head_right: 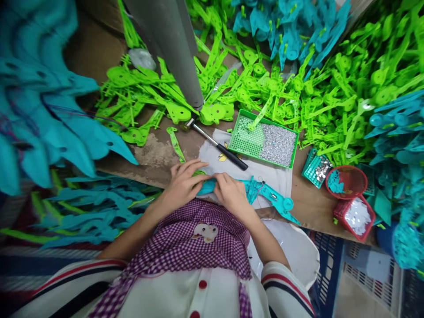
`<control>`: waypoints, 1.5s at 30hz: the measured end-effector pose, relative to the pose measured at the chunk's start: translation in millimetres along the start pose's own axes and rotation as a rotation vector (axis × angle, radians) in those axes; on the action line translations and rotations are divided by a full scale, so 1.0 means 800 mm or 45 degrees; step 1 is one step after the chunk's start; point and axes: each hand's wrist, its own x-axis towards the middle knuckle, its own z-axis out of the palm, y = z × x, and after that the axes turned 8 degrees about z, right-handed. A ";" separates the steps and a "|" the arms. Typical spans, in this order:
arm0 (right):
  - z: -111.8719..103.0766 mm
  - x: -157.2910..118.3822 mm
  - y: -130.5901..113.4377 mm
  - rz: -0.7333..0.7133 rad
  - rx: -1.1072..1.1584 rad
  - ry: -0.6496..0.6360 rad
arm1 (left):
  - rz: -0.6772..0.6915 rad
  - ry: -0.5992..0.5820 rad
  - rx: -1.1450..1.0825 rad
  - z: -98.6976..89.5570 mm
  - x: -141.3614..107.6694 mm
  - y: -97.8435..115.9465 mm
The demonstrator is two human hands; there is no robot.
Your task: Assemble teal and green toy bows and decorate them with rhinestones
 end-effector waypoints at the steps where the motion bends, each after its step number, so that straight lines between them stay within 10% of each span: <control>1: 0.000 0.000 0.001 -0.007 0.016 0.003 | 0.000 0.000 -0.004 0.001 -0.001 -0.001; 45: 0.000 0.016 -0.002 0.190 0.033 0.027 | -0.002 -0.093 -0.064 0.012 0.001 -0.005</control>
